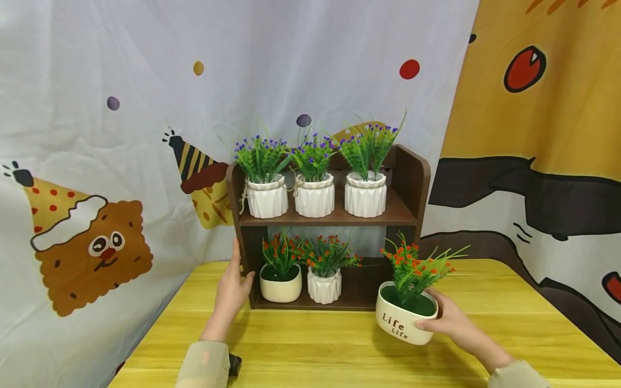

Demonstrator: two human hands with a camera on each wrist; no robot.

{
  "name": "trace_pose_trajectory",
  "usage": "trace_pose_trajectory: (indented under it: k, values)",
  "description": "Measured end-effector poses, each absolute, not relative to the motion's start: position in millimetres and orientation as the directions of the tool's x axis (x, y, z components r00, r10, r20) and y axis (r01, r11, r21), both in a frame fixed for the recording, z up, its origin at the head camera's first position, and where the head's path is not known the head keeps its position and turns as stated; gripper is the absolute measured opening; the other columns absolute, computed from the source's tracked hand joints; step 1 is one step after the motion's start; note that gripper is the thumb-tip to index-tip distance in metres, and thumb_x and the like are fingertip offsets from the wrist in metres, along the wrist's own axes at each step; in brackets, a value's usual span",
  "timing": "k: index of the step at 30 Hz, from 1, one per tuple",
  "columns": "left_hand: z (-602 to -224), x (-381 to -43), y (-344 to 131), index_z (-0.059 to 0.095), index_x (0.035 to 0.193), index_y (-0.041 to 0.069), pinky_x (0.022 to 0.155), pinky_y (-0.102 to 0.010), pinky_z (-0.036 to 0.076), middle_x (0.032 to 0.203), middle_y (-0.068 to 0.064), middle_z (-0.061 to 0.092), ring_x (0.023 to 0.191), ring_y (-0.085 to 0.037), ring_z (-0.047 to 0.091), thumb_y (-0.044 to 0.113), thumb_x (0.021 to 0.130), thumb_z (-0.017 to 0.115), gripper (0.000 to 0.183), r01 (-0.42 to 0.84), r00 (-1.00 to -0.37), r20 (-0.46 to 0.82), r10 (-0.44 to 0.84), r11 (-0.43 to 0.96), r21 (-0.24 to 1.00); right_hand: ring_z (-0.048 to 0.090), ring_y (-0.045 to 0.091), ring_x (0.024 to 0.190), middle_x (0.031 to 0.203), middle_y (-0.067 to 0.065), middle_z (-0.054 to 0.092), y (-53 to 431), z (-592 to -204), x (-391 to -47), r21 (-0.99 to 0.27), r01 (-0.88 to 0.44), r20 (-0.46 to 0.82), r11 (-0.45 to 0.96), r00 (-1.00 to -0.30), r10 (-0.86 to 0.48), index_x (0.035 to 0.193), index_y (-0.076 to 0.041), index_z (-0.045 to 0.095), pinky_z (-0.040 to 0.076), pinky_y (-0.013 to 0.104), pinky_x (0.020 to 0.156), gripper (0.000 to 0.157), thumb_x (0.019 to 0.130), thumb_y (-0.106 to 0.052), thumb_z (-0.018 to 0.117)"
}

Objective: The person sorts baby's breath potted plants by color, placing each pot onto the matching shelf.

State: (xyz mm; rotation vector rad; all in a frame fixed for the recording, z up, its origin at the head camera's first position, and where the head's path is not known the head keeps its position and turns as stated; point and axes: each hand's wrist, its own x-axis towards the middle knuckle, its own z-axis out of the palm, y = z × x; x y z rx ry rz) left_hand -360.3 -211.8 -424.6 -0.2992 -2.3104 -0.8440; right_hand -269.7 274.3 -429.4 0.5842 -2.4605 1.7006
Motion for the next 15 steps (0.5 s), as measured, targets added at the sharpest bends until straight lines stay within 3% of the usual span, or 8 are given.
trace_pose_trajectory:
  k: [15]
  values:
    - [-423, -358, -212, -0.001, 0.158, 0.021, 0.063, -0.05, 0.048, 0.141, -0.03, 0.043, 0.079, -0.038, 0.061, 0.0, 0.088, 0.068, 0.101, 0.416, -0.763, 0.646, -0.008, 0.759, 0.501, 0.061, 0.017, 0.094, 0.114, 0.022, 0.059, 244, -445, -289, -0.921, -0.241, 0.197, 0.306, -0.966, -0.167, 0.135, 0.016, 0.033, 0.052, 0.029, 0.077, 0.077, 0.076, -0.005, 0.077]
